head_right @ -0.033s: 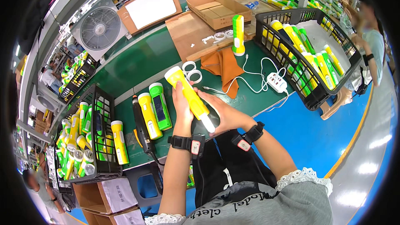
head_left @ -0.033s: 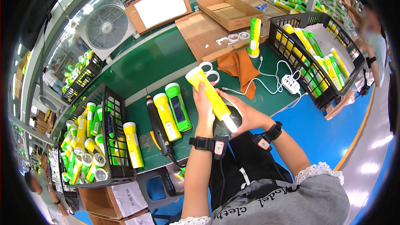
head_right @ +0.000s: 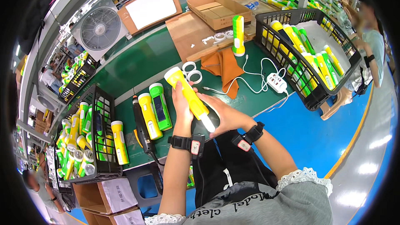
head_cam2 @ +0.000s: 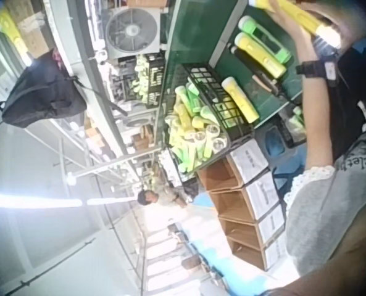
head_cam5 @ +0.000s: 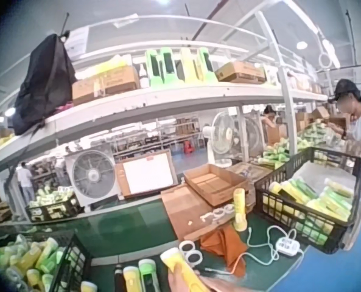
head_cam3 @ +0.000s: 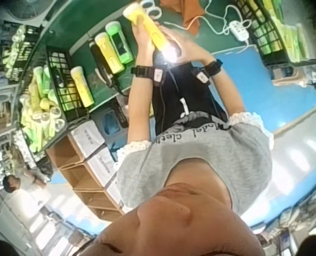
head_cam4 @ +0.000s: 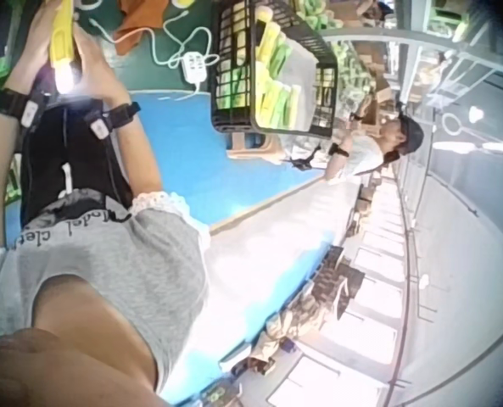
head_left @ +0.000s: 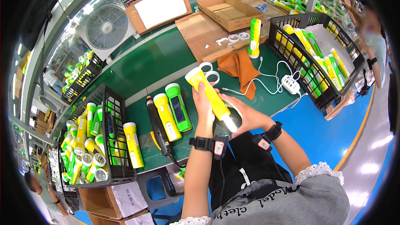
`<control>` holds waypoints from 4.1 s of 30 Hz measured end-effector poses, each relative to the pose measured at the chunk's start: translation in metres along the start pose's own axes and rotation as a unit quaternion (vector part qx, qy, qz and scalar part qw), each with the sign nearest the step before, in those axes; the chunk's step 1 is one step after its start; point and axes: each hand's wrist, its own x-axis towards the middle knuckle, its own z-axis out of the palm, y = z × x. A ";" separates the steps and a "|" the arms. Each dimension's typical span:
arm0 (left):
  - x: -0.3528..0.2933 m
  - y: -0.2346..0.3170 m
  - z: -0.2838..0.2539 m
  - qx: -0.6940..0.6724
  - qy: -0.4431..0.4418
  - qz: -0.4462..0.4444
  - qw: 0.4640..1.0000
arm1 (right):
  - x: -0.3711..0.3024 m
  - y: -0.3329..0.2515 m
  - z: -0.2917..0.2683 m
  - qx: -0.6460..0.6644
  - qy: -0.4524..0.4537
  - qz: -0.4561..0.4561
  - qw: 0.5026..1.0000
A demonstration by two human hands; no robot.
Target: Testing and assembling plastic flashlight components on a factory line.
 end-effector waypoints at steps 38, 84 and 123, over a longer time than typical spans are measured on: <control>0.000 -0.002 0.009 0.112 -0.117 -0.025 0.986 | 0.052 0.036 -0.014 0.174 0.318 0.048 0.931; -0.005 0.000 0.014 0.267 -0.168 -0.005 0.949 | 0.049 0.036 -0.022 0.102 0.353 0.039 0.929; -0.008 0.006 0.015 0.475 -0.034 0.390 0.788 | 0.059 0.018 0.040 0.615 0.270 0.152 0.725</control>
